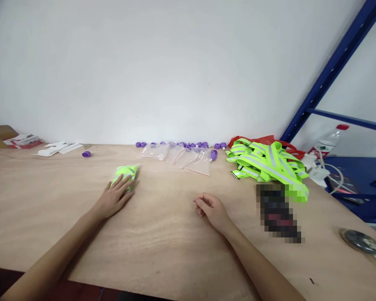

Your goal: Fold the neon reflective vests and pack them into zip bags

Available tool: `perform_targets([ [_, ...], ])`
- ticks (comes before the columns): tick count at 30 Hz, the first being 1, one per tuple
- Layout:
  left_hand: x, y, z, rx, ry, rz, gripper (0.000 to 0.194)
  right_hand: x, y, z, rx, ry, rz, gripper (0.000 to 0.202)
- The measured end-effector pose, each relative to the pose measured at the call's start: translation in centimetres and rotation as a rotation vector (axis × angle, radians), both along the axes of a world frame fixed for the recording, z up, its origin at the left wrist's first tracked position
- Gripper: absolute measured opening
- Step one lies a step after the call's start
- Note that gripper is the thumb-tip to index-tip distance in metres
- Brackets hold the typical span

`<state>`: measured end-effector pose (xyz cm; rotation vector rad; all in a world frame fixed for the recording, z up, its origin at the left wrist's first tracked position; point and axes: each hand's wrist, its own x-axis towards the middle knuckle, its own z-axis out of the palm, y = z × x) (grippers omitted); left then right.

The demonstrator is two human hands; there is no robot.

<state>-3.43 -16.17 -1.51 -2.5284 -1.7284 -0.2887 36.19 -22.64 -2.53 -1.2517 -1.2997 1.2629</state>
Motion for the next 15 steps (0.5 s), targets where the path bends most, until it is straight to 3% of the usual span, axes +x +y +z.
perform_targets([
  [4, -2.0, 3.7, -0.7, -0.025, -0.108, 0.091, 0.065, 0.0, -0.1, 0.1, 0.009, -0.015, 0.003, 0.044],
  [8, -3.4, 7.5, -1.4, 0.009, -0.281, 0.119, 0.066, -0.2, -0.3, 0.5, 0.016, -0.029, -0.015, 0.042],
  [15, -3.8, 13.2, -2.1, 0.053, -0.353, 0.156, 0.065, -0.5, -0.5, 0.8, 0.021, -0.046, -0.038, 0.038],
])
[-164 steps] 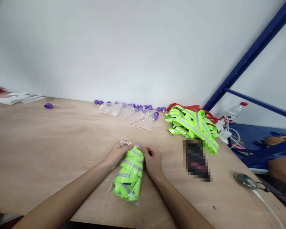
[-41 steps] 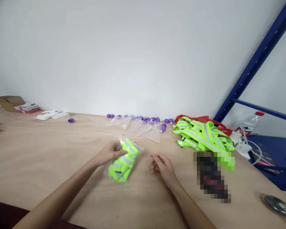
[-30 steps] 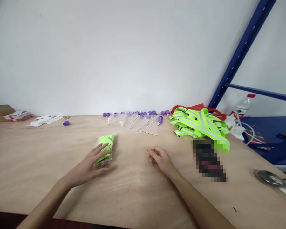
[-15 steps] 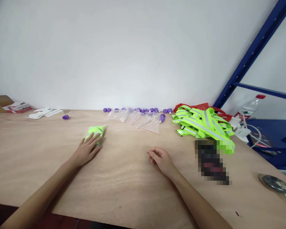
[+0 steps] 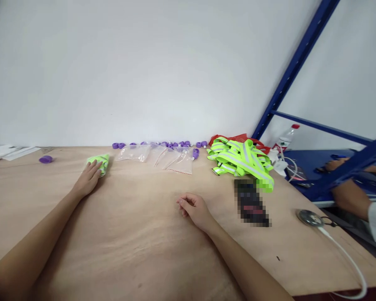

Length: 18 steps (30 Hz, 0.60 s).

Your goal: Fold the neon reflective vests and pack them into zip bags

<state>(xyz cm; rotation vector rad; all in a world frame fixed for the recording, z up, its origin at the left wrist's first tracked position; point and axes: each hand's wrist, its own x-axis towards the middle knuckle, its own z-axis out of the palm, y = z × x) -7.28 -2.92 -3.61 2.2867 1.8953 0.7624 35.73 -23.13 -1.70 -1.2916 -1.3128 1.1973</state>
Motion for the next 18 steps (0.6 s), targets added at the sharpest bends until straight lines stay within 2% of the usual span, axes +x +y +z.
perform_targets([
  [5, 1.2, 1.1, 0.8, 0.017, 0.043, 0.007, 0.058, 0.0, 0.0, -0.3, 0.003, 0.015, 0.001, 0.032],
  [8, 2.3, 0.6, 1.4, 0.047, 0.071, 0.045, 0.056, 0.1, 0.1, -0.4, 0.016, 0.038, -0.009, 0.031],
  [12, 4.4, -0.4, 1.7, 0.168, 0.100, 0.041, 0.052, 0.0, 0.2, -0.5, 0.007, 0.066, -0.025, 0.031],
  [15, 6.7, -1.1, 1.5, 0.250, 0.105, -0.063, 0.050, -0.1, 0.4, -0.6, -0.014, 0.079, -0.026, 0.029],
  [18, 10.0, -2.1, 1.0, 0.286, 0.069, -0.250, 0.051, -0.1, 0.5, -0.7, -0.016, 0.090, -0.035, 0.029],
])
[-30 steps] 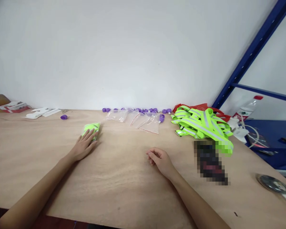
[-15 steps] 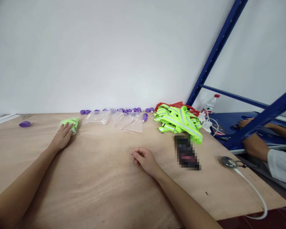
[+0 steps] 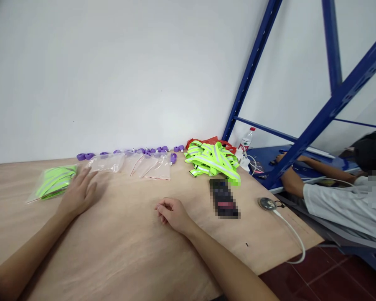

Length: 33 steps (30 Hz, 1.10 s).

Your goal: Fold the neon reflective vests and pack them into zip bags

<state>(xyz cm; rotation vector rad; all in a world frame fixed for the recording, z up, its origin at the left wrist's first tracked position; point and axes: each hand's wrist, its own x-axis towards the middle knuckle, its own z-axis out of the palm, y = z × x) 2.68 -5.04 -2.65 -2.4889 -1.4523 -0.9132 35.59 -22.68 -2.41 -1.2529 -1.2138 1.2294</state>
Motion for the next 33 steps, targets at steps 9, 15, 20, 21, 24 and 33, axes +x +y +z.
perform_targets([
  [9, 10.4, -5.0, -0.4, -0.115, -0.007, -0.361, 0.048, -0.1, 0.0, 0.0, 0.031, -0.020, -0.008, 0.032],
  [15, 15.6, -8.0, -0.2, -0.252, -0.058, -0.495, 0.044, 0.3, 0.1, -0.3, 0.081, -0.133, -0.095, 0.037],
  [20, 17.7, -8.7, -0.7, -0.301, -0.083, -0.522, 0.042, 2.3, 0.9, -0.7, 0.112, -0.415, -0.287, 0.036],
  [21, 17.8, -8.7, -0.7, -0.304, -0.084, -0.523, 0.041, 2.9, 1.1, -0.7, 0.110, -0.492, -0.309, 0.035],
  [24, 17.8, -8.6, -0.7, -0.310, -0.088, -0.524, 0.041, 4.7, 1.8, -0.1, 0.079, -0.745, -0.332, 0.043],
  [33, 17.9, -8.1, -1.0, -0.321, -0.127, -0.537, 0.045, 9.5, 7.0, 3.0, -0.158, -1.448, -0.237, 0.041],
])
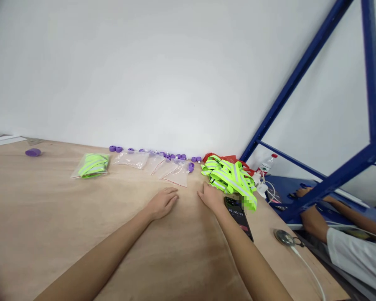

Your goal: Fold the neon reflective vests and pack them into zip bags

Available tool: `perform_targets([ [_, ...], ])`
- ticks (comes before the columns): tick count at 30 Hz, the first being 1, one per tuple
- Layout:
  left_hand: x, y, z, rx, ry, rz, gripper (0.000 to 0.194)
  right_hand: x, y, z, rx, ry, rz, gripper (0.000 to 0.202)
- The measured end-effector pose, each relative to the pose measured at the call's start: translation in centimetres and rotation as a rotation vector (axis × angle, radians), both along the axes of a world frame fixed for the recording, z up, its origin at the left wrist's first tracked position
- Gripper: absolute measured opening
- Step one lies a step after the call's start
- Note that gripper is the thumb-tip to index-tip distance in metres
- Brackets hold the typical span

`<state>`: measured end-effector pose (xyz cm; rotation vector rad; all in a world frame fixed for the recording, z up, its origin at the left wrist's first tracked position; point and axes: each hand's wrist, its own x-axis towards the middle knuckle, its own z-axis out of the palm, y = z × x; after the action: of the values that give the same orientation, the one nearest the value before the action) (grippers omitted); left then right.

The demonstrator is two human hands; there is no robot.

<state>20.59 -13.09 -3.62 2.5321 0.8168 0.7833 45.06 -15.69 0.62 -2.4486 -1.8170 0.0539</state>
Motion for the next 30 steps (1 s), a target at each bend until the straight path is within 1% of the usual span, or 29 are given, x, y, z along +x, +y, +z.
perform_targets([
  [2, 0.0, 0.1, -0.1, -0.002, -0.005, 0.001, 0.045, 0.2, 1.3, 0.2, -0.058, -0.091, 0.006, 0.032],
  [5, 0.1, 0.1, 0.0, 0.002, -0.001, 0.001, 0.042, 0.3, 2.9, 0.5, -0.128, -0.180, 0.009, 0.031],
  [8, 0.2, 0.0, 0.0, 0.007, 0.008, 0.000, 0.040, 1.1, 4.1, 1.6, -0.182, -0.224, 0.001, 0.036],
  [11, 0.4, 0.1, 0.0, 0.003, 0.013, -0.010, 0.037, 2.3, 4.9, 3.0, -0.217, -0.254, -0.028, 0.033],
  [13, 0.5, 0.2, -0.1, -0.005, 0.006, -0.018, 0.035, 3.0, 5.1, 3.5, -0.245, -0.268, -0.043, 0.030],
  [15, 0.6, 0.4, -0.3, -0.014, -0.013, -0.020, 0.034, 3.3, 5.0, 3.4, -0.276, -0.279, -0.042, 0.029],
  [20, 1.1, 0.6, -1.4, -0.020, -0.074, -0.015, 0.031, 3.0, 4.1, 1.6, -0.317, -0.316, -0.003, 0.038],
  [23, 1.3, 0.6, -1.7, -0.016, -0.087, -0.004, 0.030, 2.9, 3.8, 1.2, -0.308, -0.324, 0.028, 0.034],
  [25, 1.2, 0.6, -1.7, -0.012, -0.076, 0.001, 0.030, 2.9, 3.8, 1.5, -0.273, -0.313, 0.026, 0.031],
  [28, 1.0, 0.6, -1.3, -0.008, -0.037, -0.007, 0.030, 3.4, 3.9, 2.8, -0.170, -0.258, -0.005, 0.029],
  [30, 0.8, 0.5, -0.9, -0.012, -0.015, -0.012, 0.031, 4.2, 4.2, 4.6, -0.068, -0.206, -0.034, 0.029],
])
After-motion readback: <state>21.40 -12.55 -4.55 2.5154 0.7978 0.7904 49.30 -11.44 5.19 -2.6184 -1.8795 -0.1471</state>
